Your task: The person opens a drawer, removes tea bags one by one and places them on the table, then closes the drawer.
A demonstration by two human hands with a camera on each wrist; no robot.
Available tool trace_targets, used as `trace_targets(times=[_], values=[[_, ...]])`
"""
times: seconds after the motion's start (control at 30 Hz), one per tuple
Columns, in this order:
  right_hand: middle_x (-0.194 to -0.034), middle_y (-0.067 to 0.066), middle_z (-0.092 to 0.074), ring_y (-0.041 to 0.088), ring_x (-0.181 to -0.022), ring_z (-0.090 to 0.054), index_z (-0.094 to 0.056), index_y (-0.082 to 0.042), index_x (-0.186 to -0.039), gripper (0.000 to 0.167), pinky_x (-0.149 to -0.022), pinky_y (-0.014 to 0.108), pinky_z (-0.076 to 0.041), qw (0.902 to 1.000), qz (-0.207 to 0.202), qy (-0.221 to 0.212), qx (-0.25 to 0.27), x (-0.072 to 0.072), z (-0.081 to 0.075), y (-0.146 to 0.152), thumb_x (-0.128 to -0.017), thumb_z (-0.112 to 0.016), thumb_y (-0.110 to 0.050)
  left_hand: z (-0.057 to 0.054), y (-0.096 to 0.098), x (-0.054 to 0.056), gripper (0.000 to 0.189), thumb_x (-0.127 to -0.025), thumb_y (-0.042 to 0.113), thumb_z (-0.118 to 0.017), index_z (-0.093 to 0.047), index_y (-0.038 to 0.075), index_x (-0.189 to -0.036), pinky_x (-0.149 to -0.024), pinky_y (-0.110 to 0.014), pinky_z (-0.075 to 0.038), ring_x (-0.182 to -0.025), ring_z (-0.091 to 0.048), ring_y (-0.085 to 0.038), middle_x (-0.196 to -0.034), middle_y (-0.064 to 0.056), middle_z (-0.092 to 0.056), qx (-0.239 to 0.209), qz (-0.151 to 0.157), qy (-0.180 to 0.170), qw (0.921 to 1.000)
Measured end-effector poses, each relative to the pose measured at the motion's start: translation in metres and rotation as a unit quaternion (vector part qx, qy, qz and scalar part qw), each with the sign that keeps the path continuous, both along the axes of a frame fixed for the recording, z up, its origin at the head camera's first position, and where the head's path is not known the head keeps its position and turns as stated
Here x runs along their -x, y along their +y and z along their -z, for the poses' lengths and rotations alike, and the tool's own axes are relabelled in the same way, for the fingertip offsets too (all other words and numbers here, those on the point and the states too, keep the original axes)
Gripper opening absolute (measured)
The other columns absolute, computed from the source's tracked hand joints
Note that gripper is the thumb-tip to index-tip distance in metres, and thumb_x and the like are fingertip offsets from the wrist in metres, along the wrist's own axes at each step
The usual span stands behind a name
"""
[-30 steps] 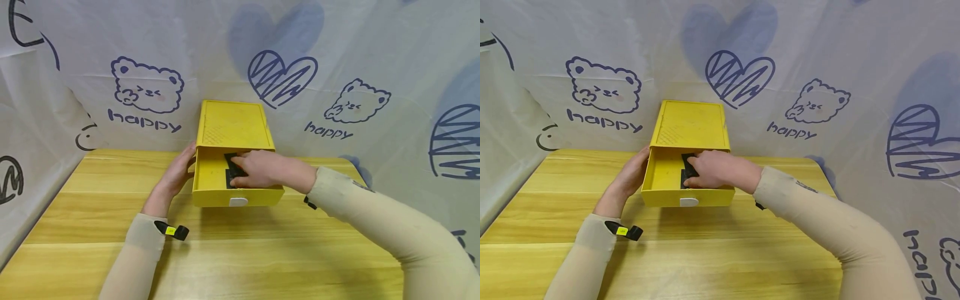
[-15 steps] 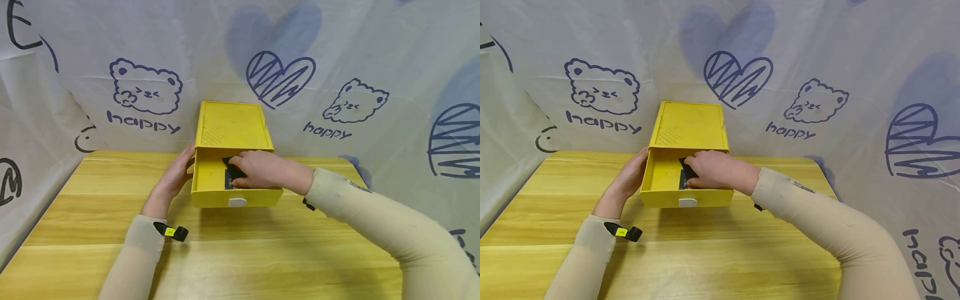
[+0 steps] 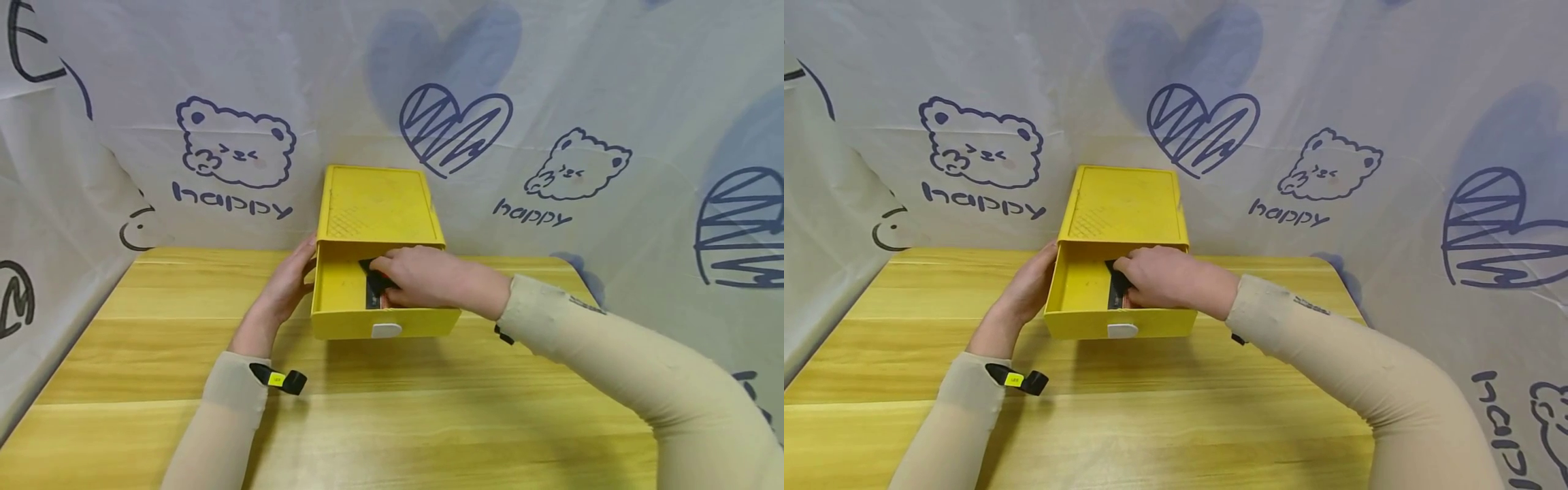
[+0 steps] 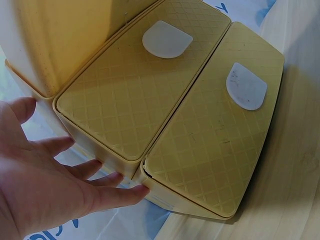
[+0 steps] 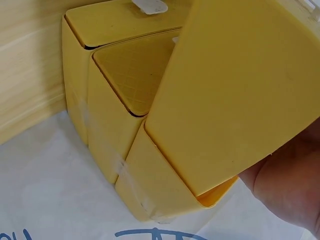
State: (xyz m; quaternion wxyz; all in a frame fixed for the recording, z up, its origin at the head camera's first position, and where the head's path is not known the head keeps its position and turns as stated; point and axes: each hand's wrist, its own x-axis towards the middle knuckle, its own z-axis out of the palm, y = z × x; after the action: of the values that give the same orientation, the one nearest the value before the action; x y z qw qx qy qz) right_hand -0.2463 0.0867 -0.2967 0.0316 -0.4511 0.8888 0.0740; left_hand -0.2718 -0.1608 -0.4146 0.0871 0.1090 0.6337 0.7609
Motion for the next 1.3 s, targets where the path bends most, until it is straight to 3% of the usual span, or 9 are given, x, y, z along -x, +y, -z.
trace_targets(times=[0.43,0.7,1.3], values=[[-0.111,0.009,-0.073,0.021,-0.094,-0.068,-0.067,-0.005,-0.128,0.031,-0.083,0.038,-0.060,0.9987,-0.019,0.035,0.031,-0.002,0.003,0.007,-0.097,-0.067,-0.012,0.000,0.001,0.000,0.060,-0.114,0.041,-0.029,-0.018,0.020,-0.168,-0.121,-0.067,-0.015,-0.158,-0.015,-0.033,-0.174,-0.003,-0.014,-0.001,0.001,-0.001,1.0000],[-0.114,0.007,-0.074,0.020,-0.096,-0.069,-0.068,-0.007,-0.128,0.029,-0.085,0.038,-0.060,0.9979,-0.007,0.044,0.046,-0.002,0.004,0.011,-0.100,-0.060,-0.004,-0.002,0.001,-0.001,0.059,-0.114,0.040,-0.028,-0.017,0.019,-0.168,-0.122,-0.067,-0.015,-0.158,-0.014,-0.034,-0.174,-0.004,-0.012,0.000,-0.001,-0.002,1.0000],[-0.110,0.005,-0.076,0.018,-0.090,-0.070,-0.070,-0.008,-0.123,0.026,-0.079,0.035,-0.061,0.9904,-0.047,0.087,0.096,-0.005,0.005,0.019,-0.102,-0.055,-0.002,-0.001,0.000,-0.002,0.060,-0.114,0.043,-0.029,-0.019,0.019,-0.168,-0.121,-0.068,-0.014,-0.158,-0.013,-0.034,-0.174,-0.004,-0.013,0.006,0.003,0.005,1.0000]])
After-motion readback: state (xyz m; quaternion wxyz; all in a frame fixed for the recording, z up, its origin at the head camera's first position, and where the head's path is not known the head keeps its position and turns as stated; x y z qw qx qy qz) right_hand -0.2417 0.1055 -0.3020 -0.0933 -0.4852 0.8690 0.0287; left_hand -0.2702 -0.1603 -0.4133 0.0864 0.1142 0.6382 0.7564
